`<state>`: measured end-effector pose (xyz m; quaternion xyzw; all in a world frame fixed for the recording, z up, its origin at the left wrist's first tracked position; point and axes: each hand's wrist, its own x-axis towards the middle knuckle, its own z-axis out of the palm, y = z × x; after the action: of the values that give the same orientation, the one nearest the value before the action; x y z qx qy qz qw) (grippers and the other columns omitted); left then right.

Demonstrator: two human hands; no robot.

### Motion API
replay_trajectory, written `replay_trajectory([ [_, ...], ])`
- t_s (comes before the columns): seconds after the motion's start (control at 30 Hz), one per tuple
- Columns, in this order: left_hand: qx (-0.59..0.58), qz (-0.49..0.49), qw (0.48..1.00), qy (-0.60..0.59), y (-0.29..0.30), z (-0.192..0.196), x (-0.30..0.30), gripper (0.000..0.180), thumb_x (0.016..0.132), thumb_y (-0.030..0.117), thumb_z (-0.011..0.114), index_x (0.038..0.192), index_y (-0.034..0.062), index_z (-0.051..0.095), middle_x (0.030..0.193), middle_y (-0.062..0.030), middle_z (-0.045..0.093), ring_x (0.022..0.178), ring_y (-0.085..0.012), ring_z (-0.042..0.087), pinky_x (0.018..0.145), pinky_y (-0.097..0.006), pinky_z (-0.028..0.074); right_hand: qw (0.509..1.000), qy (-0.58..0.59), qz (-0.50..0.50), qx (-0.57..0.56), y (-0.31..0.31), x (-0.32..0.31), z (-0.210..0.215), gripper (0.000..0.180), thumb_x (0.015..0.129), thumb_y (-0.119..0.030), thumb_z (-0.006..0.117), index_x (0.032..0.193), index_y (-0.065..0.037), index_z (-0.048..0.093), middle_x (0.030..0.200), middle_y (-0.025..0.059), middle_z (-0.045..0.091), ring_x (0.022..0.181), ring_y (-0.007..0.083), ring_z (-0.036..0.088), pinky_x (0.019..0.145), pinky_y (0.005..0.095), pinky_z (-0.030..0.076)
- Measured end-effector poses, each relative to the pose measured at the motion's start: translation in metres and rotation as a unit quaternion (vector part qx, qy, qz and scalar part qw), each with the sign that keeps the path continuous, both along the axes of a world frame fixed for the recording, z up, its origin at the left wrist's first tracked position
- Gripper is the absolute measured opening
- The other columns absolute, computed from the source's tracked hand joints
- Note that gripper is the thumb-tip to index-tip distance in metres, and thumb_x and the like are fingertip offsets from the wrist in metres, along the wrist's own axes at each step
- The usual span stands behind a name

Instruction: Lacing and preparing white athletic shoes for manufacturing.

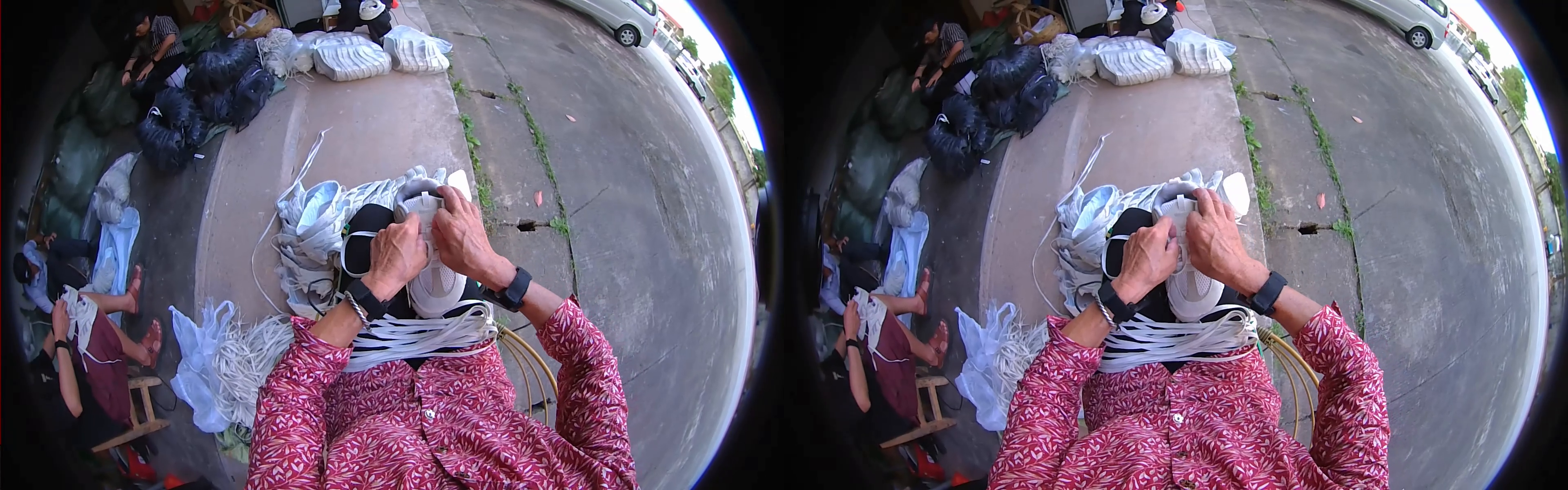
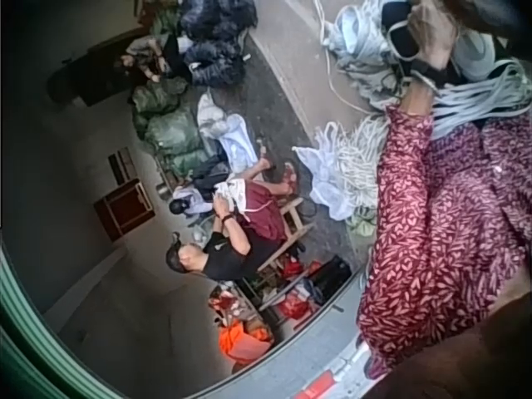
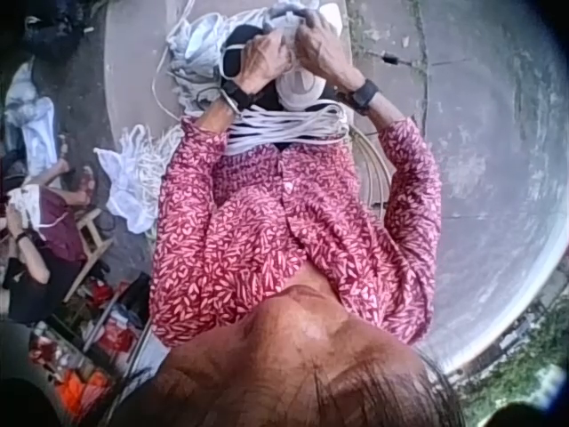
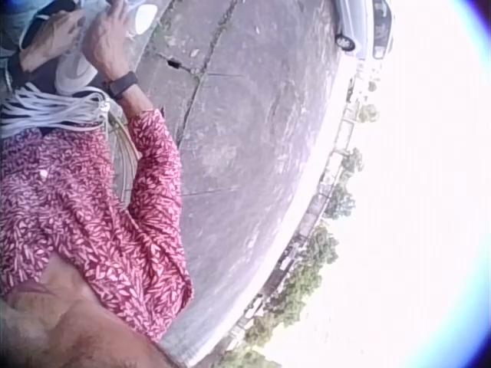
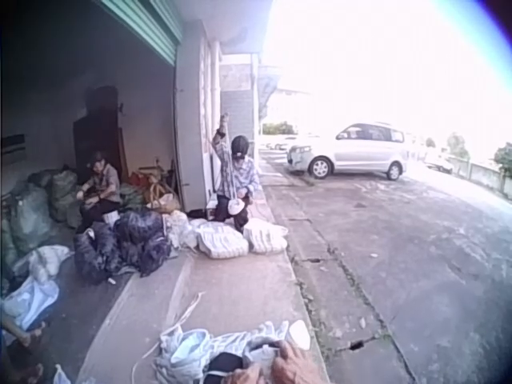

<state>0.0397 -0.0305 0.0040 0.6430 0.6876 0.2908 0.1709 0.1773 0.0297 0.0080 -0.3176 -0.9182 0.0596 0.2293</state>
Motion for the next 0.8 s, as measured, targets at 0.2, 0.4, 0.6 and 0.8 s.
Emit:
replay_trajectory([
  [0.2, -0.006, 0.019, 0.999, 0.030, -0.001, 0.001, 0.007, 0.015, 0.075, 0.010, 0.058, 0.087, 0.0016, 0.054, 0.070, -0.0234, 0.061, 0.068, -0.0391, 0.062, 0.062, -0.049, 0.049, 0.992, -0.013, 0.073, -0.101, 0.016, 0.011, 0.009, 0.012, 0.072, -0.007, 0.060, 0.076, 0.004, 0.057, 0.124, 0.0250, 0.041, 0.115, 0.0387, 0.041, 0.091, 0.0466, 0.036],
  [0.4, 0.018, -0.030, 0.995, 0.094, 0.008, 0.010, 0.009, 0.014, 0.075, 0.012, 0.059, 0.080, -0.0003, 0.056, 0.064, -0.0227, 0.060, 0.063, -0.0379, 0.063, 0.058, -0.047, 0.051, 0.998, -0.052, 0.029, -0.038, 0.009, 0.000, 0.009, 0.022, 0.067, -0.008, 0.061, 0.086, 0.003, 0.064, 0.118, 0.0230, 0.046, 0.114, 0.0359, 0.043, 0.088, 0.0480, 0.037],
  [0.6, 0.026, -0.063, 0.989, 0.131, 0.001, 0.017, 0.006, 0.010, 0.072, 0.008, 0.056, 0.076, -0.0011, 0.056, 0.063, -0.0230, 0.060, 0.062, -0.0376, 0.062, 0.058, -0.047, 0.050, 0.988, 0.053, 0.079, -0.120, 0.019, 0.009, 0.009, 0.014, 0.069, -0.007, 0.063, 0.081, -0.001, 0.064, 0.110, 0.0198, 0.053, 0.104, 0.0344, 0.050, 0.083, 0.0450, 0.042],
  [0.8, 0.025, -0.034, 0.984, 0.173, -0.024, 0.019, -0.038, 0.008, 0.070, 0.007, 0.055, 0.073, -0.0009, 0.055, 0.062, -0.0217, 0.059, 0.059, -0.0364, 0.061, 0.056, -0.046, 0.049, 0.985, 0.114, 0.109, -0.074, 0.024, 0.012, 0.019, 0.002, 0.071, -0.007, 0.062, 0.073, -0.005, 0.063, 0.109, 0.0140, 0.057, 0.107, 0.0321, 0.050, 0.084, 0.0451, 0.042],
])
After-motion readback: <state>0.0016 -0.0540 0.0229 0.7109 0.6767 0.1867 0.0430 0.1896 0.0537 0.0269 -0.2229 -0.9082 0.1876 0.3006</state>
